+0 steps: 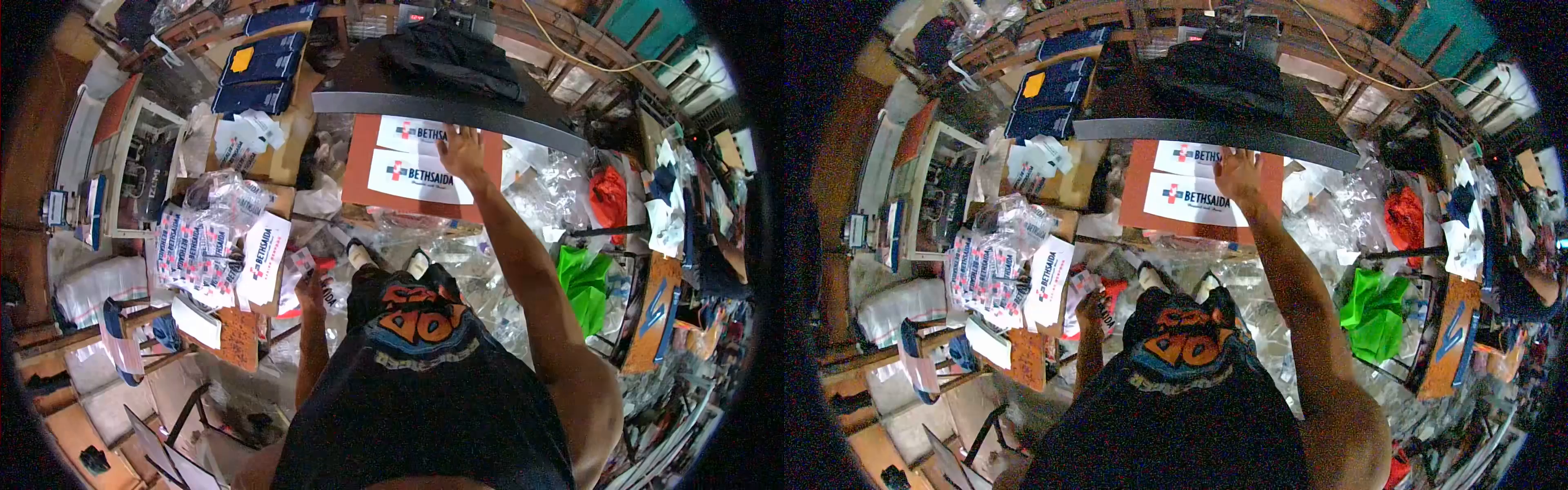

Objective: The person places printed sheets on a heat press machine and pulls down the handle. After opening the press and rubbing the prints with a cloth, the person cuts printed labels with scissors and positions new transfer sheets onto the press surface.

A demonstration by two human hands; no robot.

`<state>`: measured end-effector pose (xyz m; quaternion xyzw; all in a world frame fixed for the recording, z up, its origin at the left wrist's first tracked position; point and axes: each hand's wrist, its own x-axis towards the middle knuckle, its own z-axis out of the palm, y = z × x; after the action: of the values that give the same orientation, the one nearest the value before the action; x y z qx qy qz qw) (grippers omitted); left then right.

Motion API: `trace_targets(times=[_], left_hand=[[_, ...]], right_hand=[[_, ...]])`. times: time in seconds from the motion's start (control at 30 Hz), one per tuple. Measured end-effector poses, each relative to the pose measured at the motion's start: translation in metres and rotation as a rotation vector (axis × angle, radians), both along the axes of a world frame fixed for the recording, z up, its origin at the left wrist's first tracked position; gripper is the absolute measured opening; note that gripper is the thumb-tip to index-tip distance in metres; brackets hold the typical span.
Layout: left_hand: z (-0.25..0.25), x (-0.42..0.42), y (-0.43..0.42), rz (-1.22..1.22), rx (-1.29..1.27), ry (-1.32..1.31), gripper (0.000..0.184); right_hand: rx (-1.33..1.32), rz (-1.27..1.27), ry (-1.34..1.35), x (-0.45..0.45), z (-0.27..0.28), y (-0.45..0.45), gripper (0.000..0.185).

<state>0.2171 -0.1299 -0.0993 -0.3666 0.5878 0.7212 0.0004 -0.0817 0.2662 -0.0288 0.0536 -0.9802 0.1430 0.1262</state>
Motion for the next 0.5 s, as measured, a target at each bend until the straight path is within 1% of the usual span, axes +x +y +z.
trace_targets(times=[0.03, 0.07, 0.1, 0.17, 0.2, 0.23, 0.3, 0.33, 0.4, 0.43, 0.5], left_hand=[[0.003, -0.003, 0.002, -0.002, -0.001, 0.004, 0.034], [0.005, -0.005, 0.005, 0.012, -0.007, -0.018, 0.034], [0.008, -0.006, 0.007, 0.027, -0.013, -0.041, 0.034], [0.011, -0.007, 0.006, 0.021, -0.015, -0.060, 0.034], [0.013, -0.008, 0.005, 0.020, -0.019, -0.083, 0.034], [0.009, -0.005, 0.003, 0.026, -0.020, -0.079, 0.034], [-0.006, 0.003, -0.001, 0.025, -0.023, 0.016, 0.033], [-0.007, 0.005, 0.000, 0.028, -0.020, 0.019, 0.033], [-0.005, 0.007, 0.003, 0.036, -0.044, -0.047, 0.032], [-0.003, 0.005, 0.007, 0.035, -0.042, -0.043, 0.032], [0.005, 0.006, 0.014, -0.002, -0.051, -0.006, 0.030]], right_hand=[[0.097, -0.001, 0.013, -0.004, 0.000, 0.003, 0.060], [0.130, 0.008, 0.054, -0.009, -0.002, 0.004, 0.063], [0.130, 0.005, 0.057, -0.013, -0.002, 0.007, 0.063], [0.094, 0.026, -0.072, -0.019, 0.016, 0.008, 0.057], [0.093, 0.030, -0.066, -0.027, 0.014, 0.013, 0.057], [-0.343, 0.097, -0.380, -0.035, 0.007, 0.021, 0.051], [-0.774, 0.169, -0.693, -0.035, -0.006, 0.022, 0.045], [-1.048, 0.319, -0.415, -0.020, -0.012, 0.020, 0.037], [-2.060, 0.390, -0.495, -0.009, 0.009, 0.012, 0.028], [-2.057, 0.392, -0.491, -0.006, 0.031, 0.004, 0.028], [-2.300, 0.080, -0.312, 0.005, 0.068, -0.009, 0.030]])
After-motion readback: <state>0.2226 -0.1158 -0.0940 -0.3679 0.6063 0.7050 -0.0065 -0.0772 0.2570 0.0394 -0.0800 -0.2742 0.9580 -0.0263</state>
